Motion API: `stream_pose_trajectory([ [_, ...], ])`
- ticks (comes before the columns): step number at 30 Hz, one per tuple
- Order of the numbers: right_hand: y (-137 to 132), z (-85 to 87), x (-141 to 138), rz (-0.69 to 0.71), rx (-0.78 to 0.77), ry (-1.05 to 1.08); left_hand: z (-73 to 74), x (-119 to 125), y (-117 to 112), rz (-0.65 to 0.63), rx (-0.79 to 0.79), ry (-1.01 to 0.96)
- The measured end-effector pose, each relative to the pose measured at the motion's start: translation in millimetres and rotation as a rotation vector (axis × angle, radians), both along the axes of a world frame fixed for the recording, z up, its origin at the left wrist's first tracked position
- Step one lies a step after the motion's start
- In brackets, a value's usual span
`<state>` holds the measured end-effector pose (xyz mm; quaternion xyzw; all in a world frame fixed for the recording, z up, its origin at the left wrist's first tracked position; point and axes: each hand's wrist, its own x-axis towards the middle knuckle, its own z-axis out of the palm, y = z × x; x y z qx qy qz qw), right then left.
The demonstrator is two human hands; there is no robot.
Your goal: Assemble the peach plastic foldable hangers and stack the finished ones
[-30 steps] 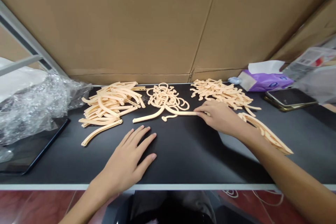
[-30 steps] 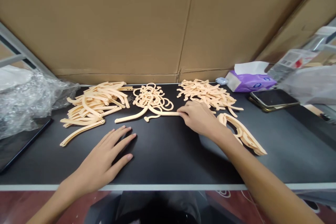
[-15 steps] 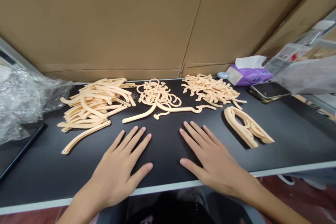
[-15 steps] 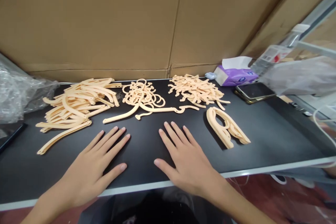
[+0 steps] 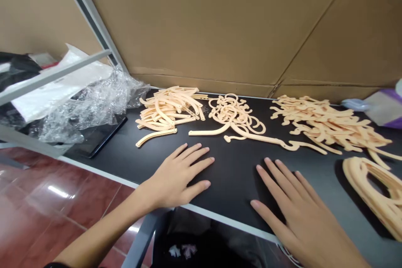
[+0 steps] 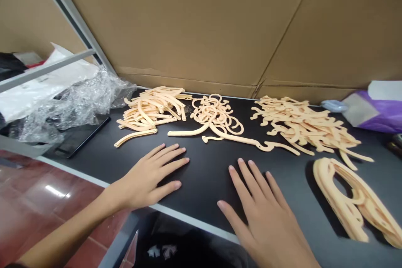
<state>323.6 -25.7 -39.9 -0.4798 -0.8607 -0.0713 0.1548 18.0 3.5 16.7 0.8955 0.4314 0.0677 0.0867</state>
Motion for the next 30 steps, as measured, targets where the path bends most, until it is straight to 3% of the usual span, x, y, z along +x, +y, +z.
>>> stream_pose_trajectory([
  [3, -0.9, 1.6, -1.0, -0.012, 0.002, -0.017, -2.0, -18.2, 2.5, 0.084, 0.119, -0.047],
  [8, -2.8, 0.3, -2.4, -0.025, -0.01, -0.021, -6.1, -77.1, 12.0, 0.437, 0.359, -0.08],
  [12, -3.6, 2.0, -4.3, -0.037, -0.008, -0.014, -6.1, -104.5, 11.2, 0.512, 0.386, -0.08],
  [16, -2.8, 8.7, -7.7, -0.066, -0.054, -0.009, -4.5, -82.6, 10.8, 0.391, 0.382, -0.138],
  [20, -2.8, 14.2, -12.6, -0.089, -0.097, 0.009, 2.5, -31.2, 22.4, 0.099, 0.325, -0.167],
  [23, -3.2, 19.1, -14.3, -0.091, -0.097, 0.036, 8.9, 2.3, 45.4, -0.092, 0.289, -0.072],
  [27, 7.9, 39.9, 2.4, -0.101, -0.065, 0.144, 9.8, 21.4, 82.4, -0.029, 0.405, 0.054],
  [30, 32.8, 64.8, 35.8, -0.197, 0.09, 0.189, 2.4, 17.7, 97.2, -0.017, 0.376, 0.089],
])
